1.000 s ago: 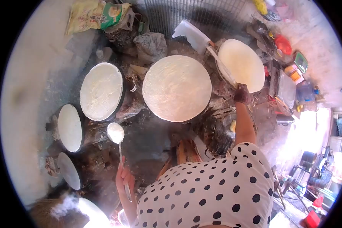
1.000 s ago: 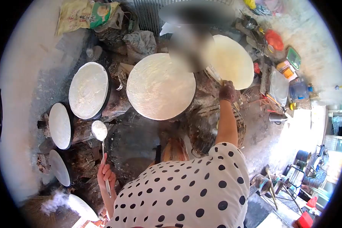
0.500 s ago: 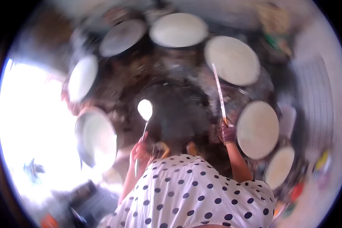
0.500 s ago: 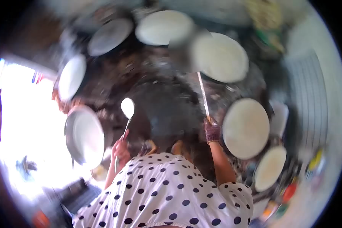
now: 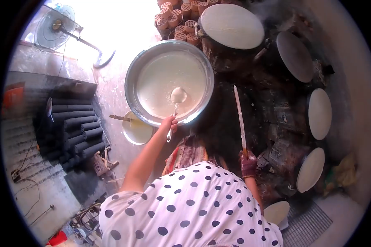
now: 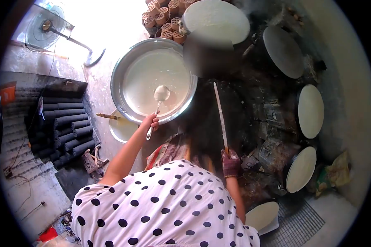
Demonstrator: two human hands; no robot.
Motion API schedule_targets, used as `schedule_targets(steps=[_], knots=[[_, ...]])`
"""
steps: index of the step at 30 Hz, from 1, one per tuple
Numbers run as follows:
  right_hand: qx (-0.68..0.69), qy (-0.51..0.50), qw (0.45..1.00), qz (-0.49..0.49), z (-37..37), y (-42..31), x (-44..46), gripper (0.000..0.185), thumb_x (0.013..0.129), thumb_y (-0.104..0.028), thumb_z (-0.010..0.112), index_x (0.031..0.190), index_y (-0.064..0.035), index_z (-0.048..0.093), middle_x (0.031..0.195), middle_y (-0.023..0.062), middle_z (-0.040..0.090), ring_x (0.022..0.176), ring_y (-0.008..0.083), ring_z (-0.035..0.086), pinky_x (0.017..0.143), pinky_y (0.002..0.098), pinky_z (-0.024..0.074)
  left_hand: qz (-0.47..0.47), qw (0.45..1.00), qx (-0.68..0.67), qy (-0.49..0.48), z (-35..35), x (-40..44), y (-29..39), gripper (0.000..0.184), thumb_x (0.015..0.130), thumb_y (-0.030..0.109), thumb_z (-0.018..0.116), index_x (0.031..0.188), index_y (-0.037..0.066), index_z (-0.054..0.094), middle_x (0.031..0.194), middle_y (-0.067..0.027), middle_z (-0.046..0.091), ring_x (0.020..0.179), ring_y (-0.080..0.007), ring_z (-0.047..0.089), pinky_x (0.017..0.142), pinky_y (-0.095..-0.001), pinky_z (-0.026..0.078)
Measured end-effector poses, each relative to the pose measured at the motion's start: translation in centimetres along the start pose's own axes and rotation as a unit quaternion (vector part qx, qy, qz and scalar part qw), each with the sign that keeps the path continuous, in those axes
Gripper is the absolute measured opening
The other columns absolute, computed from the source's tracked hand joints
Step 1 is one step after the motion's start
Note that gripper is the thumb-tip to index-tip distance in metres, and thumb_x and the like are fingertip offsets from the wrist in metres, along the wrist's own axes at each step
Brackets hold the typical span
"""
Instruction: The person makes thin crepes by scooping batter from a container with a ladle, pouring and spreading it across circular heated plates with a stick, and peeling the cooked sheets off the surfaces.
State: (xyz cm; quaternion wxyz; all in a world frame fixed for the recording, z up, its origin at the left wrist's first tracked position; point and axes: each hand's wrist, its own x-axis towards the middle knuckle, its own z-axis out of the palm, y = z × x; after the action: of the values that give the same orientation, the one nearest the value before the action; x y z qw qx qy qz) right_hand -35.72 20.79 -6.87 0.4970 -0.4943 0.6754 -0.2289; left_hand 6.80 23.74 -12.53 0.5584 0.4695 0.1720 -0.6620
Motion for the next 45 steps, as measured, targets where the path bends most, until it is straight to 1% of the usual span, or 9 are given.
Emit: schedule_targets(steps=[4, 10, 20, 27, 32, 34, 39, 42, 45], knots=[[-0.017, 0.018, 0.999, 0.028, -0.8, -1.5, 0.7, 0.016, 0.085, -0.010, 0.061, 0.099, -0.0017, 0.066, 0.073, 0.0058, 0.065, 0.057, 0.0090, 0.056, 0.051, 0.0243, 0.0456, -0.190, 0.960, -0.206, 0.025, -3.3, 12.8, -0.9, 0.009, 0.094, 0.010, 0.048, 0.102, 0.008, 0.047, 0.054, 0.0053, 0.036, 0.039, -0.0041, 0.036, 0.033, -0.0166, 0.032], [-0.129, 0.061, 0.989, 0.036, -2.4, 1.8, 1.2, 0.018, 0.084, -0.017, 0.065, 0.091, -0.0002, 0.064, 0.067, 0.0048, 0.061, 0.054, 0.0107, 0.055, 0.049, 0.0276, 0.0441, 0.040, 0.991, -0.128, -0.021, 0.4, 16.3, 1.4, 0.018, 0.096, 0.015, 0.043, 0.113, 0.012, 0.047, 0.054, 0.0061, 0.035, 0.038, -0.0043, 0.033, 0.035, -0.0191, 0.027], [0.032, -0.011, 0.999, 0.036, 2.6, -5.2, 3.2, 0.009, 0.086, -0.014, 0.062, 0.092, -0.0067, 0.063, 0.064, -0.0011, 0.058, 0.050, 0.0061, 0.050, 0.042, 0.0224, 0.0380, 0.302, 0.942, 0.102, -0.109, 8.5, -5.0, 15.7, 0.036, 0.097, 0.014, 0.038, 0.134, 0.013, 0.041, 0.056, 0.0034, 0.035, 0.037, -0.0058, 0.030, 0.034, -0.0203, 0.024], [0.081, -0.050, 0.995, 0.018, 4.1, -8.9, 4.8, 0.012, 0.086, -0.015, 0.061, 0.094, -0.0065, 0.063, 0.064, -0.0006, 0.058, 0.050, 0.0066, 0.051, 0.044, 0.0230, 0.0396, 0.288, 0.924, 0.216, -0.130, 13.6, -21.0, 19.9, 0.040, 0.097, 0.013, 0.039, 0.137, 0.010, 0.037, 0.060, 0.0019, 0.040, 0.040, -0.0054, 0.035, 0.035, -0.0184, 0.028], [0.045, -0.102, 0.994, -0.009, 4.1, -9.1, 5.9, 0.016, 0.087, -0.015, 0.060, 0.101, -0.0084, 0.061, 0.068, 0.0009, 0.060, 0.052, 0.0091, 0.054, 0.048, 0.0238, 0.0444, 0.165, 0.963, 0.183, -0.107, 9.3, -12.6, 17.9, 0.029, 0.097, 0.012, 0.040, 0.124, 0.010, 0.047, 0.058, 0.0038, 0.038, 0.041, -0.0047, 0.034, 0.036, -0.0186, 0.027], [0.079, -0.102, 0.992, 0.009, 3.7, -7.7, 6.2, 0.014, 0.088, -0.017, 0.058, 0.098, -0.0081, 0.060, 0.068, 0.0013, 0.061, 0.052, 0.0103, 0.055, 0.048, 0.0248, 0.0449, -0.012, 0.998, -0.061, -0.020, 9.4, -9.0, 16.6, 0.030, 0.098, 0.014, 0.040, 0.127, 0.012, 0.044, 0.056, 0.0069, 0.031, 0.039, -0.0028, 0.031, 0.035, -0.0166, 0.025], [0.153, -0.009, 0.986, 0.061, 2.6, -5.3, 6.1, 0.024, 0.091, -0.030, 0.050, 0.089, -0.0082, 0.058, 0.068, 0.0059, 0.063, 0.047, 0.0162, 0.057, 0.041, 0.0312, 0.0430, 0.137, 0.963, 0.170, -0.157, 8.1, -6.6, 9.4, 0.039, 0.098, 0.016, 0.038, 0.138, 0.014, 0.038, 0.053, 0.0063, 0.027, 0.035, -0.0040, 0.024, 0.031, -0.0196, 0.021], [0.199, 0.050, 0.941, 0.268, 1.7, -5.5, 6.7, 0.027, 0.089, -0.035, 0.051, 0.084, -0.0096, 0.058, 0.064, 0.0053, 0.061, 0.040, 0.0160, 0.052, 0.035, 0.0326, 0.0387, -0.042, 0.983, 0.061, -0.168, 12.9, -1.2, 9.9, 0.039, 0.098, 0.015, 0.040, 0.137, 0.013, 0.038, 0.053, 0.0051, 0.027, 0.036, -0.0057, 0.027, 0.033, -0.0212, 0.024], [0.191, 0.100, 0.950, 0.224, -2.6, -3.8, 7.7, 0.022, 0.087, -0.034, 0.055, 0.077, -0.0135, 0.058, 0.058, 0.0015, 0.055, 0.036, 0.0129, 0.047, 0.031, 0.0301, 0.0347, 0.014, 0.955, 0.193, -0.226, 21.2, 0.7, 7.3, 0.040, 0.095, 0.013, 0.045, 0.135, 0.012, 0.041, 0.054, 0.0049, 0.031, 0.039, -0.0051, 0.031, 0.035, -0.0183, 0.026]])
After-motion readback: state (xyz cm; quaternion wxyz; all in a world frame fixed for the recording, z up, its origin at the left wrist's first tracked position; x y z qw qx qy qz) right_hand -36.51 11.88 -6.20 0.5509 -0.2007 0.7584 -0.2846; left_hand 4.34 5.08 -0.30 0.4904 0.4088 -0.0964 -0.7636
